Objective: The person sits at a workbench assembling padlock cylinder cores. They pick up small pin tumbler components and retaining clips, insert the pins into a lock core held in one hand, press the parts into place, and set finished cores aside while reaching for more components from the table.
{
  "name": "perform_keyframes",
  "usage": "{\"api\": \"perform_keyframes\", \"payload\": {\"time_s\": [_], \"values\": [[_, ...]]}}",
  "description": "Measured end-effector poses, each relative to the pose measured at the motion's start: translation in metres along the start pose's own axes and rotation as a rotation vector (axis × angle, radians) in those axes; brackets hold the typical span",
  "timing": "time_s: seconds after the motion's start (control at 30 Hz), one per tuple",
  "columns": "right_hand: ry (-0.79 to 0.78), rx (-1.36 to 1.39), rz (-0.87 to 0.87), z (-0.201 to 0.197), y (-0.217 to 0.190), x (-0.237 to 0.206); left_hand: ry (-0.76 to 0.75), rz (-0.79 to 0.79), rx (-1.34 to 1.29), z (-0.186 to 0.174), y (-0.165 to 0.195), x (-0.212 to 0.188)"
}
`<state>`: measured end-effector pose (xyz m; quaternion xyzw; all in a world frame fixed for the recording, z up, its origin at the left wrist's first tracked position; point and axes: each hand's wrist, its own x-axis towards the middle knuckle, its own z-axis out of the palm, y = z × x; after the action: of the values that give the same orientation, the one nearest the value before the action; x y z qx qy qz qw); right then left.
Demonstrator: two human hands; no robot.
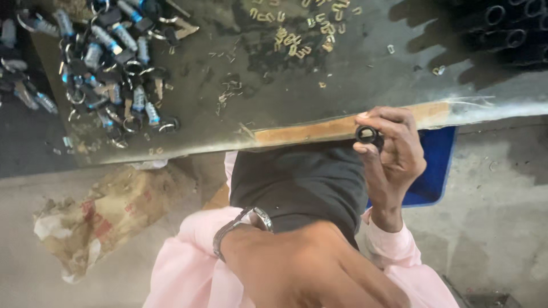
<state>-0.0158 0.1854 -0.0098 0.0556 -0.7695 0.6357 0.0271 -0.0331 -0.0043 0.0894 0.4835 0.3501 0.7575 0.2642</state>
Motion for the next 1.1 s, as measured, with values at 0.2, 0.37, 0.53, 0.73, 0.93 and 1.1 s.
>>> {"api": "perform_keyframes", "payload": {"time_s": [0.2, 0.37, 0.53, 0.73, 0.93, 1.1], "values": [[0.010, -0.045, -0.049, 0.003, 0.003, -0.006, 0.142, 0.001, 0.073, 0.049, -0.039, -0.060], [0.010, -0.029, -0.052, 0.004, 0.007, -0.011, 0.127, 0.073, 0.057, 0.040, -0.038, -0.048], [0.022, -0.052, -0.071, 0.003, 0.002, -0.011, 0.102, 0.021, -0.027, 0.039, -0.035, -0.040], [0.024, -0.043, -0.064, 0.004, 0.002, -0.011, 0.120, 0.049, -0.106, 0.042, -0.039, -0.036], [-0.005, -0.021, -0.085, 0.003, 0.008, -0.012, 0.091, 0.049, -0.076, 0.039, -0.038, -0.033], [0.008, -0.013, -0.071, 0.002, 0.009, -0.013, 0.111, 0.043, -0.078, 0.044, -0.041, -0.034]]}}
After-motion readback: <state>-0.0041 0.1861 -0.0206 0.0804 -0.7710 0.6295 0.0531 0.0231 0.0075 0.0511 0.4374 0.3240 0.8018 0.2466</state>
